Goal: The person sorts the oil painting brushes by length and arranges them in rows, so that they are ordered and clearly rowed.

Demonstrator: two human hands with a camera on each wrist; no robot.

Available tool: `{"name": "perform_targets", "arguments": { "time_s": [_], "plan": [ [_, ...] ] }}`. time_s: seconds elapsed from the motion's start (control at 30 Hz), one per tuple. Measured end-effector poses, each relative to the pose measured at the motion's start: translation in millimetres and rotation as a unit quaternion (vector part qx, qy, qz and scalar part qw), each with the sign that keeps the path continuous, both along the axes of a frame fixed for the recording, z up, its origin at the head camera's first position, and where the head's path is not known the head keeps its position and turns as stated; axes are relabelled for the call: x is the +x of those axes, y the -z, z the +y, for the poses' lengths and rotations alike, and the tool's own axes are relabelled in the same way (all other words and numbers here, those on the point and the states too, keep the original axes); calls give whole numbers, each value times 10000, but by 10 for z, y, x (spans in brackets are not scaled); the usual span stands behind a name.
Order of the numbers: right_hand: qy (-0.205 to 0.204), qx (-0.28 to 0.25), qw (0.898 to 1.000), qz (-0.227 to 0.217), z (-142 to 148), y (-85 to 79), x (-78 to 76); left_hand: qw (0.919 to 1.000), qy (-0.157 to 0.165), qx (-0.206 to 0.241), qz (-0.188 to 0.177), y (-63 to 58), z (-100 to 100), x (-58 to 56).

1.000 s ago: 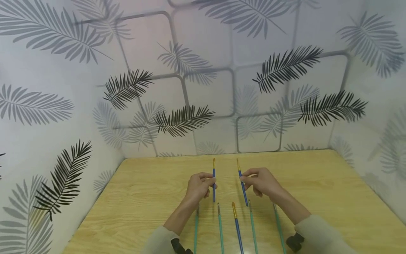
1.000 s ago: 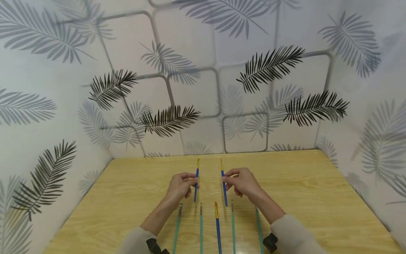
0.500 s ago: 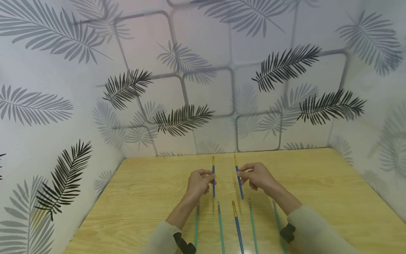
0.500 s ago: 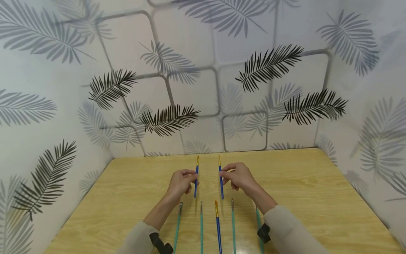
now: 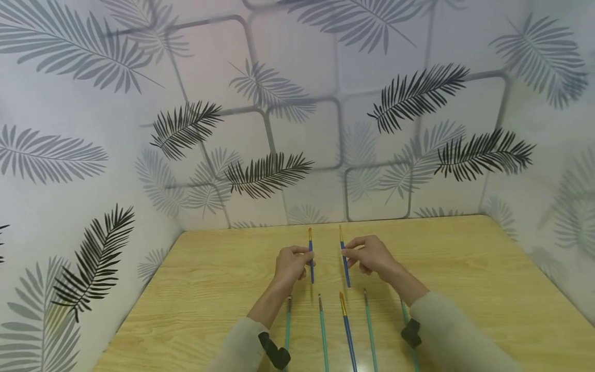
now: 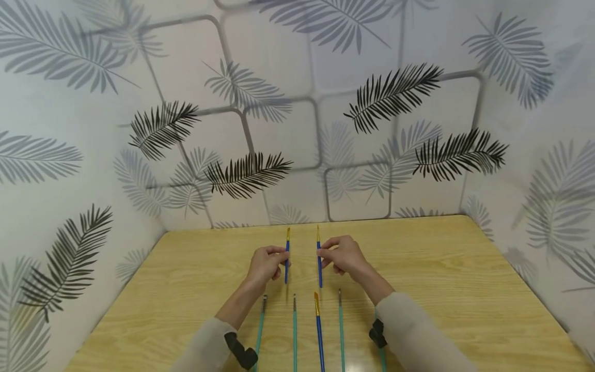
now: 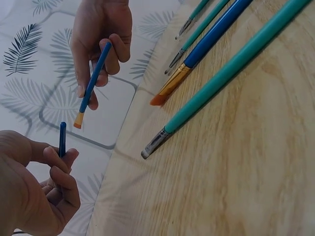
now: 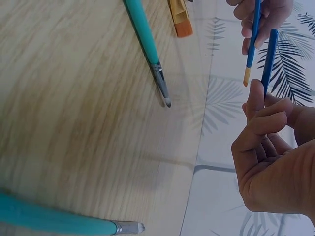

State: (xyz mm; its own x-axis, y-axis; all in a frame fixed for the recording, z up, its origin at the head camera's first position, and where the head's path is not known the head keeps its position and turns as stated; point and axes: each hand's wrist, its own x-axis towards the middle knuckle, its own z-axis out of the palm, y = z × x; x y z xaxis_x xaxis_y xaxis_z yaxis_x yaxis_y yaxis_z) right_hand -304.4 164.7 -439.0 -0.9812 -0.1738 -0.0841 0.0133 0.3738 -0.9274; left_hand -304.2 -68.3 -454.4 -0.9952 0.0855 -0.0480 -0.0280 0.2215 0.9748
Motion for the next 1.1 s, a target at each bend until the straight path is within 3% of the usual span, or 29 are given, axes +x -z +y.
{"name": "perform_targets", "arguments": {
  "time_s": [0.37,0.6,0.87,1.1],
  "plan": [
    [121,108,9999,-31,-103,63,-104,9999,-7,-82,-68,79,57,-81],
    [218,214,9995,-98,-135,78,-173,9986,-202,-403,-280,108,91,-166],
    [273,278,9991,-184,-213,126,-209,9962,-95,-792,-351,92,103,-215],
    [308,358,9987,-186,-265,163,-236,9919,22,-1263,-112,106,123,-260]
  ]
}}
